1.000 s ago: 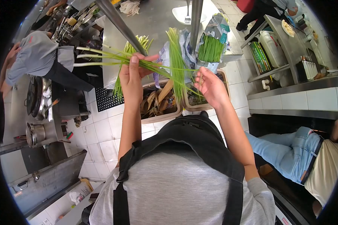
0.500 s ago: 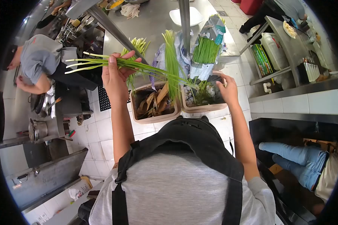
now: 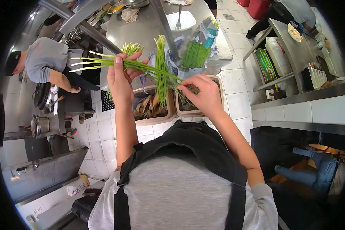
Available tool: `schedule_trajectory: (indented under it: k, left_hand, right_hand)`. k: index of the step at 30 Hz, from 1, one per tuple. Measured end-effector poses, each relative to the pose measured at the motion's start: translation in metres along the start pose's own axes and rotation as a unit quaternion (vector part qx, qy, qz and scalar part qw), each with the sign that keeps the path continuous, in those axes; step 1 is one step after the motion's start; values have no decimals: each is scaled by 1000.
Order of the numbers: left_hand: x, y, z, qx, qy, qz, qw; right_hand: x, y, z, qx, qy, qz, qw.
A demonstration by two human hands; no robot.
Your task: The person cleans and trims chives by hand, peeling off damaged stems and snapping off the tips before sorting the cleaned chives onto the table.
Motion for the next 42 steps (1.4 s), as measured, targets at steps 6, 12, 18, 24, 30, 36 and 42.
schedule_trajectory:
  k: [6,12,18,24,30,36,42]
  left_hand:
    - [13,6,5,13,-17,-69,997]
    - [17,14,-12,49,-8,-94,994]
    - [18,16,-12,58,-1,-110,992]
    - [27,24,-7,65,7,-129,990]
    - [38,43,-2,113,-21,-155,981]
    - [41,63,-4,88,-33,-190,977]
    - [31,79,2,71,-19,-150,986]
  right_hand:
    - [16,-3,-46,-353,-323,-29,878]
    - [6,13,-75,-346,-383,50,855]
    - [5,-12,-50,-411,-468,390,678]
    - [16,-22,-37,-441,-428,385,689]
    - [33,-40,-60,-496,-597,165,609]
    - [32,-29,-53,-498,-610,264,556]
    - [19,-14,-40,-393,-517,454,610]
Point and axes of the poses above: each hand's wrist, its own x-axis away from the middle knuckle, its own y-axis out of the back of the hand, z = x × y, the point moved 3 cm from there along -x, towards the middle knuckle, and after that the axes turned 14 degrees about -z, right-handed, at the moved point
